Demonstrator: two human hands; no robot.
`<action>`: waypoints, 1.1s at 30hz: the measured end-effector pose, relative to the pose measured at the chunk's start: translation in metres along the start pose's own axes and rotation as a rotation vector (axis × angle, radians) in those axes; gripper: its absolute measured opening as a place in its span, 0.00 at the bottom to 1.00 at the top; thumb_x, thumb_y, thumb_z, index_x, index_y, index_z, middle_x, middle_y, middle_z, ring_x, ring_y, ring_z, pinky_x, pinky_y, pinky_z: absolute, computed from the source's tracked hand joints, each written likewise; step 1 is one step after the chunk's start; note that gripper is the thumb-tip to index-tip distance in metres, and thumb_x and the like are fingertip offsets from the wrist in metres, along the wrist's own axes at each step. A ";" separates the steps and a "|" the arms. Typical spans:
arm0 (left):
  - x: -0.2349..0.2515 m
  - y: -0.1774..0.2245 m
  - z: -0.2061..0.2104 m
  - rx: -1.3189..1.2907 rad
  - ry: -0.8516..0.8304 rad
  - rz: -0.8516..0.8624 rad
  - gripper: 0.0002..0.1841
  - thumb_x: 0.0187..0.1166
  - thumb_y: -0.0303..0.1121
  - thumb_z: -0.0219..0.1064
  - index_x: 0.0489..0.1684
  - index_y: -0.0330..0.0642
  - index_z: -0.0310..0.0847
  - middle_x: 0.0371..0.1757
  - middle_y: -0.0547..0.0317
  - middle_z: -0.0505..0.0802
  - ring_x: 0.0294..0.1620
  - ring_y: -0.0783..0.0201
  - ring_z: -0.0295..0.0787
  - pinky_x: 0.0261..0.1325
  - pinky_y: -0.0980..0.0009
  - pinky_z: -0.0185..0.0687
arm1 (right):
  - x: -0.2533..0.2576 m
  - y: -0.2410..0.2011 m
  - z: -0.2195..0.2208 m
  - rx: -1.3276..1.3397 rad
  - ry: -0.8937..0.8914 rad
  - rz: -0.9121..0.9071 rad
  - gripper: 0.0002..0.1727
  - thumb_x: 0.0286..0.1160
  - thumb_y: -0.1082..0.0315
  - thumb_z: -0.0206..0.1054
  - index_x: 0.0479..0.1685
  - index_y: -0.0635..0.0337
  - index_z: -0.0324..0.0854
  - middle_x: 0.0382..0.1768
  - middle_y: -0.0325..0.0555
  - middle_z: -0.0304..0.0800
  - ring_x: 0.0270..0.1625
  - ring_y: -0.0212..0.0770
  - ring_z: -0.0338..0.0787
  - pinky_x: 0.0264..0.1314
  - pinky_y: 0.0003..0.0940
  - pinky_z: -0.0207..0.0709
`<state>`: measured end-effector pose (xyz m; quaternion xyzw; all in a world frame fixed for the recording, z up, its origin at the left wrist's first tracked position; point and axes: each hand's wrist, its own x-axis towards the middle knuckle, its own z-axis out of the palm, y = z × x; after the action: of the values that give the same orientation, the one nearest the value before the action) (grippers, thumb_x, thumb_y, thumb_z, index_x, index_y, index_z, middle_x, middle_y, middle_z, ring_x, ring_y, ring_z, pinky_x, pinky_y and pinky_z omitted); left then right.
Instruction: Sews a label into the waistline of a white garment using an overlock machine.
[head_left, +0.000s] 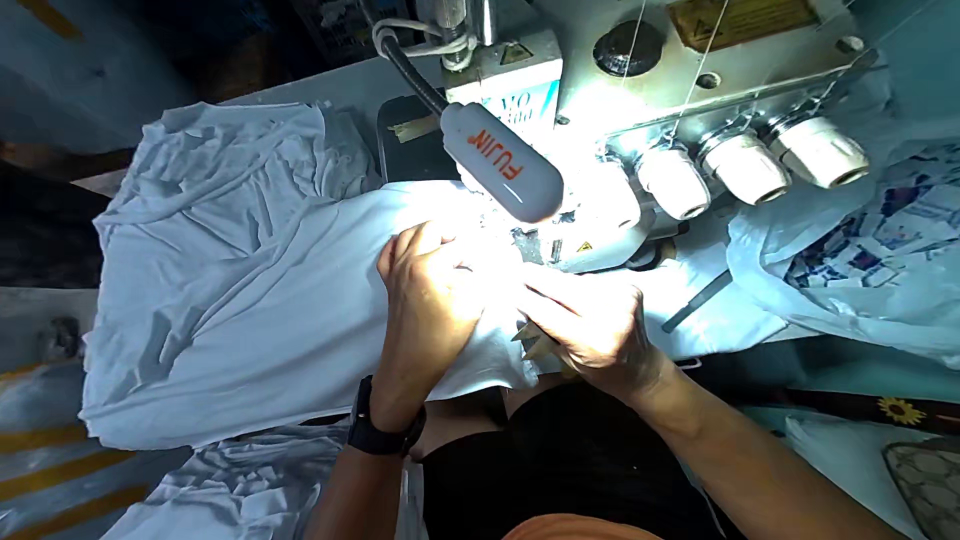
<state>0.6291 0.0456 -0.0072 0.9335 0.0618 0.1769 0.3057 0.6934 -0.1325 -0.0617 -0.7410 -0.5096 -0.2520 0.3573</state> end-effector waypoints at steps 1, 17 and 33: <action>0.000 -0.001 -0.002 0.000 -0.011 0.006 0.07 0.67 0.32 0.75 0.22 0.41 0.88 0.46 0.54 0.90 0.59 0.56 0.83 0.70 0.47 0.64 | 0.001 -0.002 -0.001 -0.014 -0.006 0.011 0.10 0.73 0.74 0.65 0.36 0.58 0.94 0.45 0.53 0.98 0.26 0.44 0.85 0.24 0.35 0.68; 0.002 0.003 0.002 -0.001 0.040 -0.071 0.09 0.65 0.30 0.73 0.15 0.42 0.83 0.44 0.55 0.90 0.52 0.57 0.84 0.64 0.49 0.68 | 0.003 -0.010 -0.006 0.062 -0.005 0.143 0.09 0.71 0.75 0.67 0.35 0.57 0.95 0.46 0.57 0.92 0.28 0.41 0.83 0.23 0.30 0.70; 0.002 0.000 0.001 -0.037 0.024 -0.050 0.09 0.65 0.31 0.74 0.16 0.41 0.84 0.44 0.54 0.91 0.56 0.54 0.84 0.65 0.43 0.67 | 0.001 -0.008 -0.001 0.034 0.005 0.077 0.09 0.71 0.74 0.67 0.36 0.58 0.95 0.51 0.58 0.95 0.44 0.49 0.95 0.33 0.34 0.81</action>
<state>0.6313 0.0455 -0.0069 0.9237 0.0854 0.1816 0.3263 0.6865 -0.1315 -0.0584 -0.7533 -0.4839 -0.2312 0.3807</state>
